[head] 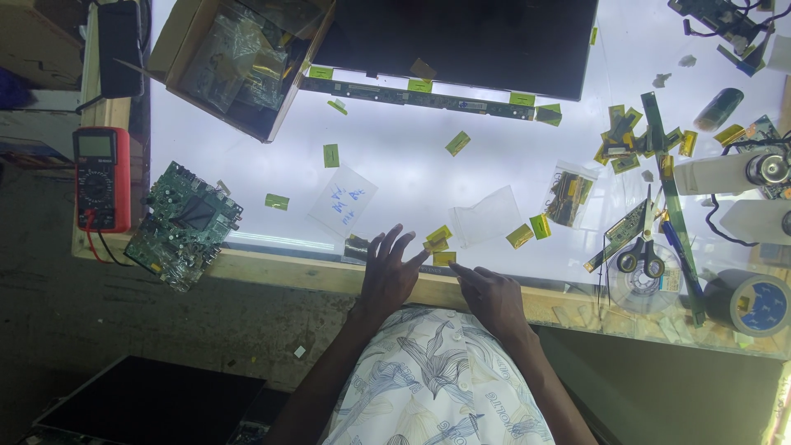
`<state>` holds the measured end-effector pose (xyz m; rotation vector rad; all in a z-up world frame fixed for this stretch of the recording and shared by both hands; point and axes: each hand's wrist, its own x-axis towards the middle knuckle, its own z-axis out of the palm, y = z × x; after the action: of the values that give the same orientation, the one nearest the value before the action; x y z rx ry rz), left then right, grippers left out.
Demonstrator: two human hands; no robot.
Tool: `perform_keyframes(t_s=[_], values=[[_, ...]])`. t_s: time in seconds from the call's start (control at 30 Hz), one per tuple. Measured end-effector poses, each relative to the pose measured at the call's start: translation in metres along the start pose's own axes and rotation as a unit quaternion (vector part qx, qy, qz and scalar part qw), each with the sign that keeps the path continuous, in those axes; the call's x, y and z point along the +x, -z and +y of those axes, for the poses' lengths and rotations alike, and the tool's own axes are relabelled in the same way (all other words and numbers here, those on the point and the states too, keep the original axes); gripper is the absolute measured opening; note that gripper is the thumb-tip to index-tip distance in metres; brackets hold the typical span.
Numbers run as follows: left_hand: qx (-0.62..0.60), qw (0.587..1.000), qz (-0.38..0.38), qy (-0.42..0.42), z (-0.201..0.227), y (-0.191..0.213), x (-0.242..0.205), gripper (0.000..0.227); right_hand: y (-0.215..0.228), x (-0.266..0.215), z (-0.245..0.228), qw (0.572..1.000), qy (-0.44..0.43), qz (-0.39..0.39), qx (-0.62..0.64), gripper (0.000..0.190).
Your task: Sorting and inspecting small electronic ribbon cables on a light table in a repair shop
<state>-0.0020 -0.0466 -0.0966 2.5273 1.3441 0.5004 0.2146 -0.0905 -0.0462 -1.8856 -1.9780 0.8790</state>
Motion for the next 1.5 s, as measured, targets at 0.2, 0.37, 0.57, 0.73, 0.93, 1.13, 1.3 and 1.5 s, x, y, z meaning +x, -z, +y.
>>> perform_keyframes(t_s=[0.2,0.37,0.57,0.73,0.93,1.13,1.3,1.5], values=[[-0.024,0.999,0.02,-0.03,-0.005,-0.006,-0.008,0.024,-0.009,-0.001,0.012,1.0,0.0,0.022,0.021,0.026],[-0.044,0.998,0.048,-0.023,-0.006,-0.005,-0.01,0.022,-0.016,-0.002,0.02,0.999,0.01,0.04,0.019,0.026],[-0.075,0.991,0.103,0.04,-0.006,-0.003,-0.007,0.012,-0.005,0.0,0.006,0.999,0.013,0.038,0.029,0.03],[-0.085,0.987,0.103,0.086,-0.001,-0.004,0.002,0.018,0.008,0.008,-0.015,0.999,0.019,0.017,0.036,0.034],[-0.061,0.989,0.053,0.126,0.01,0.004,0.022,0.034,0.0,0.014,-0.012,1.0,0.0,-0.015,0.003,0.045],[-0.074,0.985,0.02,0.155,0.013,0.005,0.027,0.032,-0.004,0.012,-0.007,0.999,-0.02,-0.028,0.017,0.049],[-0.084,0.982,0.008,0.167,0.012,-0.001,0.027,0.029,-0.008,0.013,-0.001,0.994,-0.061,-0.017,0.091,0.049],[-0.084,0.982,0.007,0.171,0.012,-0.004,0.026,0.029,-0.016,0.015,0.01,0.981,-0.104,-0.01,0.166,0.045]])
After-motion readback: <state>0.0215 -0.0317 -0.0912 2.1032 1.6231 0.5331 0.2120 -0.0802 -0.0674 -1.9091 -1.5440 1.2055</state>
